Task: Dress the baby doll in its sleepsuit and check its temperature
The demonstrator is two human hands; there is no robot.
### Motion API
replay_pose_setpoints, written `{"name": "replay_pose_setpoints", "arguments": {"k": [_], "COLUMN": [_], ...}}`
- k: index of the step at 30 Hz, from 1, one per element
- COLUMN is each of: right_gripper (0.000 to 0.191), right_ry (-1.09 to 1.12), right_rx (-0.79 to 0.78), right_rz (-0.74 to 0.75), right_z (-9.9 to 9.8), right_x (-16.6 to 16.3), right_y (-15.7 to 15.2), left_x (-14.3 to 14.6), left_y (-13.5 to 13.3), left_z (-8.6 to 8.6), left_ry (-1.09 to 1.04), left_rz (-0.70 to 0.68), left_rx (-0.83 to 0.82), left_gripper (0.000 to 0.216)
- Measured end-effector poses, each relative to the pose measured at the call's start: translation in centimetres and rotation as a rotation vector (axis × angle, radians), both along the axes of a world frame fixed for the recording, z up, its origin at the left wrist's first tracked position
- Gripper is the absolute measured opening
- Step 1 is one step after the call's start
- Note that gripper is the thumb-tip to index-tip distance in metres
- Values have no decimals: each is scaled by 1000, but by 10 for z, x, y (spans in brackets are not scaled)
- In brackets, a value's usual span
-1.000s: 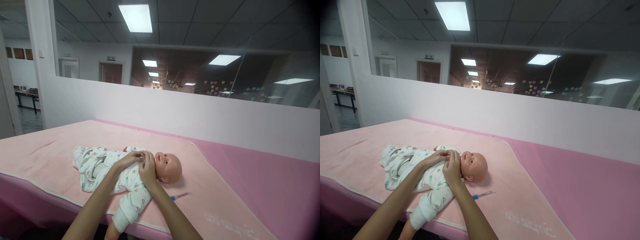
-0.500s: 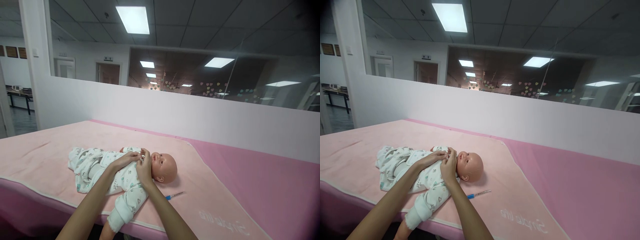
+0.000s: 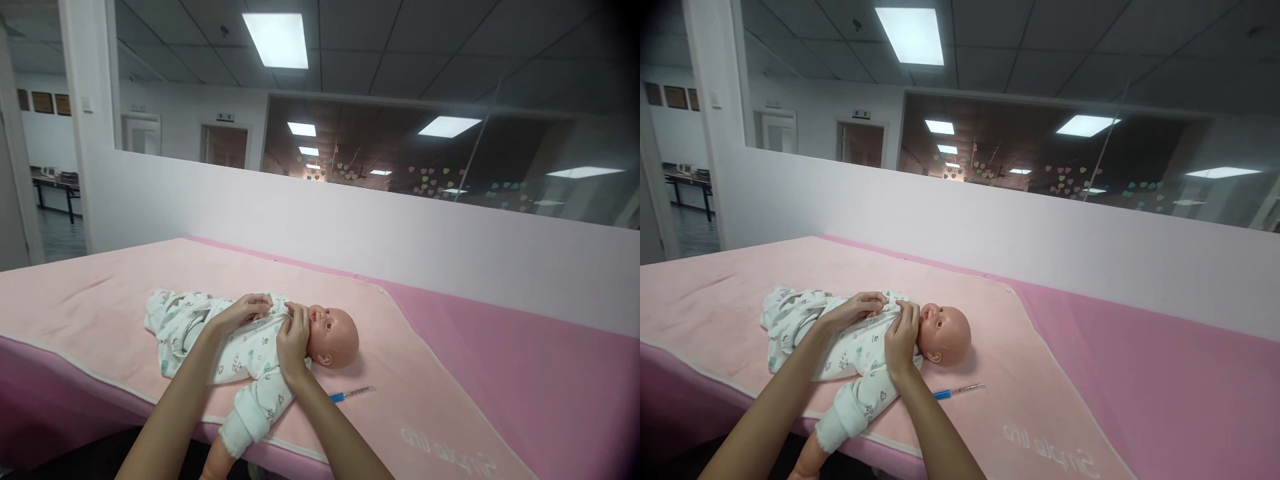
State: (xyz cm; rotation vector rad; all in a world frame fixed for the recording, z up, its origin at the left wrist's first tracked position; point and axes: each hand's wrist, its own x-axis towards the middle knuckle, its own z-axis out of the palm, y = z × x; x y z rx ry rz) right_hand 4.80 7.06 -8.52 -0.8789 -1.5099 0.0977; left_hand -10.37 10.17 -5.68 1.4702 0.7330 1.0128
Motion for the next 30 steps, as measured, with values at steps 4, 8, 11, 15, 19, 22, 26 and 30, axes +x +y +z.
{"name": "replay_pose_setpoints", "arguments": {"k": [4,8,11,15,19,22,26,30], "right_gripper": [34,35,37,35,23,15,10,14], "right_ry": [-18,-45,-81,-163,-340,-442,-483,-511], "right_rx": [51,81,102,80,47,55,82,68], "right_rz": [8,21,30,23,17,23,30,38], "right_z": [-1,-2,-2,-1,1,2,3,2], "right_x": [1,0,0,-1,-2,-4,-6,-5], "right_y": [-1,-2,-3,-4,-3,-3,-4,-4], "left_x": [-14,-19,-20,-20,-21,-22,-22,-23], "left_y": [-5,-2,0,0,-1,-1,0,0], "left_z": [2,-2,-5,-9,-11,-12,-14,-15], "left_ry": [129,111,87,59,11,-16,-40,-46], "left_rz": [-75,-172,-194,-201,-182,-168,-120,-70], "left_rx": [-37,-57,-96,-104,-102,-115,-122,-126], "left_gripper": [27,34,40,42,49,49,48,53]}}
